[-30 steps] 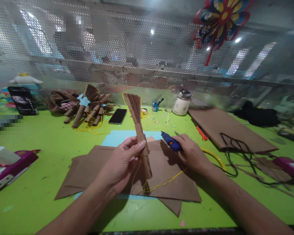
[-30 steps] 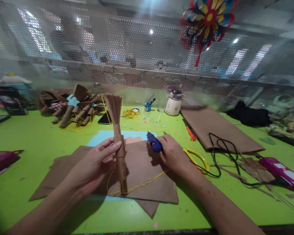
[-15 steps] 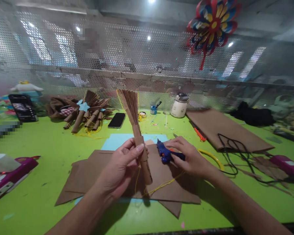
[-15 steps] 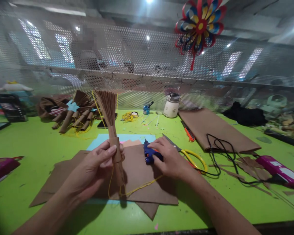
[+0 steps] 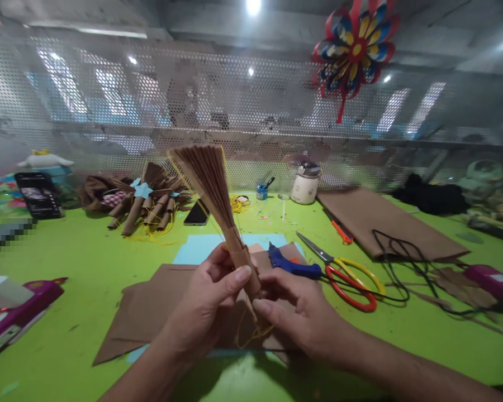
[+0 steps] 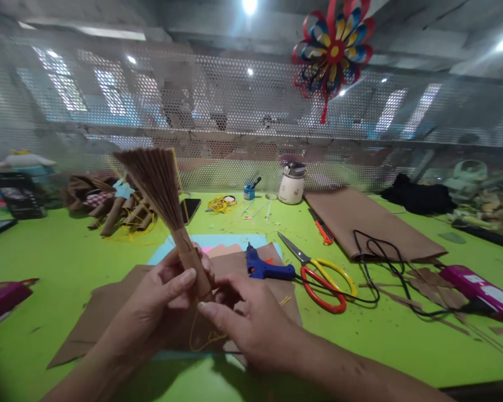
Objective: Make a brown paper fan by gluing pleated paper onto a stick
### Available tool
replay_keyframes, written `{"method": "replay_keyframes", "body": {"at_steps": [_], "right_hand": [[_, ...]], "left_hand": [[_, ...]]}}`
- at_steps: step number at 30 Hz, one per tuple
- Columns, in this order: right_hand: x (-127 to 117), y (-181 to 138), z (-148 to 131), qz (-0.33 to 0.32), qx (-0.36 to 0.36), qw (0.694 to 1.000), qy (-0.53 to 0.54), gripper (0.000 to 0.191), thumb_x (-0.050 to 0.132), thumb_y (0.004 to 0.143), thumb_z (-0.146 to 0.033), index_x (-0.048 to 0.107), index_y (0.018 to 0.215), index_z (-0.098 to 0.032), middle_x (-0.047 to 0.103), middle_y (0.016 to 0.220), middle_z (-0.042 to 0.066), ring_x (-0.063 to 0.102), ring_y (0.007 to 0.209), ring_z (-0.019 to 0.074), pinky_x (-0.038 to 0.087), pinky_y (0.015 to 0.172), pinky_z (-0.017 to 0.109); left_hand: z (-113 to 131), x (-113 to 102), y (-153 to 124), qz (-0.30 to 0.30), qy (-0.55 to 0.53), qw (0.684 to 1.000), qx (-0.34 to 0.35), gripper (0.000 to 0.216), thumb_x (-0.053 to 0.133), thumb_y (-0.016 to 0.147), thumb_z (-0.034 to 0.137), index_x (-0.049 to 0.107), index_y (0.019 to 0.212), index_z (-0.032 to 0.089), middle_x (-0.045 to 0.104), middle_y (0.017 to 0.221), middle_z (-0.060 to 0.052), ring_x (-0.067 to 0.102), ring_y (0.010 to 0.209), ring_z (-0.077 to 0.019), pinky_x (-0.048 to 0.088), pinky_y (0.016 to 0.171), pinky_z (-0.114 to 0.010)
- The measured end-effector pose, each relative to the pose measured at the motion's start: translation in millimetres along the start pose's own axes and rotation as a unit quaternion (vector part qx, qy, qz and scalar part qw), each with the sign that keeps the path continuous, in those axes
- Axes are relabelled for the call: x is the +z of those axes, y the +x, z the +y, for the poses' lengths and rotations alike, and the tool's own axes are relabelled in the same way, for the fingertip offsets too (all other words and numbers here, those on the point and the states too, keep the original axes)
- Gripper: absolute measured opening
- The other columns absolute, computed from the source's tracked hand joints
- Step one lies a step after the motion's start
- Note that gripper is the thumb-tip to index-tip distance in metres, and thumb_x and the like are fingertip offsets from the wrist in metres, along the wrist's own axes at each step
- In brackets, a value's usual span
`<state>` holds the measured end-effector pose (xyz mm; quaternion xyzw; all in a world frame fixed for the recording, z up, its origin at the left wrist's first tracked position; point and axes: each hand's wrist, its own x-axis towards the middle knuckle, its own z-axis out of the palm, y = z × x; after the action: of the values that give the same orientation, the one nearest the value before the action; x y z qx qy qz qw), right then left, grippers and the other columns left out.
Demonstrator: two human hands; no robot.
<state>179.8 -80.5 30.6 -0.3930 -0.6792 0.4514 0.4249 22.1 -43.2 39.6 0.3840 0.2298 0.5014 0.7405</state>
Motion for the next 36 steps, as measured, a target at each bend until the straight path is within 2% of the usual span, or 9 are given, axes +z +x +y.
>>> {"method": "replay_keyframes", "body": {"at_steps": [3,6,10,17,22,27,32,36], "right_hand": [[5.6,-0.3,2.1,0.038,-0.046,0.997,-0.058,0.021,0.054,0.087,-0.027,0.064,0.1,-0.014,0.067,0.083,0.005,0.061,0.073,0.0145,0.05,0.065,0.024],[6.2,-1.3,1.8,0.06,-0.085,0.988,-0.114,0.02,0.053,0.087,-0.025,0.066,0.096,-0.014,0.067,0.079,0.003,0.059,0.067,0.0128,0.048,0.059,0.021],[4.1,-3.0,0.9,0.065,-0.099,0.987,-0.108,0.02,0.052,0.088,-0.023,0.067,0.099,-0.015,0.068,0.08,0.002,0.06,0.069,0.012,0.049,0.063,0.019],[3.4,-2.2,4.7,0.044,-0.059,0.997,-0.039,0.024,0.047,0.091,-0.023,0.067,0.101,-0.016,0.069,0.087,0.004,0.063,0.079,0.014,0.051,0.07,0.023],[3.6,-1.6,7.5,0.058,-0.046,0.996,-0.056,0.022,0.048,0.091,-0.023,0.068,0.097,-0.017,0.069,0.083,0.002,0.063,0.076,0.0129,0.05,0.067,0.022],[3.6,-0.2,7.9,0.059,-0.029,0.996,-0.063,0.021,0.05,0.09,-0.026,0.068,0.094,-0.017,0.069,0.082,0.002,0.062,0.075,0.0132,0.049,0.064,0.022],[4.5,2.7,7.9,0.098,-0.026,0.992,-0.069,0.02,0.056,0.087,-0.031,0.066,0.097,-0.016,0.07,0.09,0.005,0.062,0.079,0.0151,0.05,0.067,0.024],[5.9,5.1,8.8,0.111,-0.003,0.993,-0.037,0.02,0.057,0.087,-0.031,0.066,0.092,-0.014,0.069,0.082,0.004,0.062,0.07,0.0131,0.048,0.06,0.022]], "left_hand": [[0.5,-0.9,-0.1,0.002,-0.001,1.0,-0.019,0.034,0.076,0.068,0.015,0.066,0.1,0.02,0.065,0.081,-0.001,0.062,0.071,-0.0122,0.052,0.069,-0.024],[1.2,-1.3,0.3,0.014,0.008,0.999,-0.032,0.028,0.077,0.067,0.018,0.068,0.094,0.017,0.066,0.081,-0.003,0.062,0.072,-0.0131,0.052,0.07,-0.025],[1.6,-0.1,1.1,0.034,0.024,0.999,-0.027,0.027,0.08,0.063,0.02,0.069,0.087,0.016,0.065,0.078,-0.003,0.061,0.071,-0.0135,0.051,0.067,-0.024],[-0.8,0.7,0.8,0.045,0.036,0.998,-0.036,0.027,0.079,0.064,0.021,0.07,0.09,0.018,0.067,0.085,-0.002,0.061,0.071,-0.0129,0.051,0.066,-0.023],[-1.9,2.3,2.9,0.058,0.029,0.997,-0.039,0.024,0.078,0.066,0.017,0.071,0.089,0.018,0.067,0.077,-0.001,0.061,0.067,-0.01,0.049,0.065,-0.019],[-0.8,2.9,4.8,0.065,0.022,0.996,-0.061,0.033,0.077,0.068,0.017,0.07,0.1,0.017,0.066,0.069,0.0,0.06,0.061,-0.0099,0.049,0.063,-0.021],[-7.4,2.0,6.5,0.082,0.028,0.994,-0.059,0.036,0.076,0.068,0.016,0.069,0.103,0.017,0.07,0.077,-0.002,0.064,0.069,-0.0116,0.051,0.071,-0.023],[-16.0,2.9,8.0,0.071,0.02,0.996,-0.056,0.031,0.075,0.069,0.016,0.07,0.1,0.018,0.072,0.086,-0.004,0.066,0.081,-0.0145,0.051,0.082,-0.026]]}}
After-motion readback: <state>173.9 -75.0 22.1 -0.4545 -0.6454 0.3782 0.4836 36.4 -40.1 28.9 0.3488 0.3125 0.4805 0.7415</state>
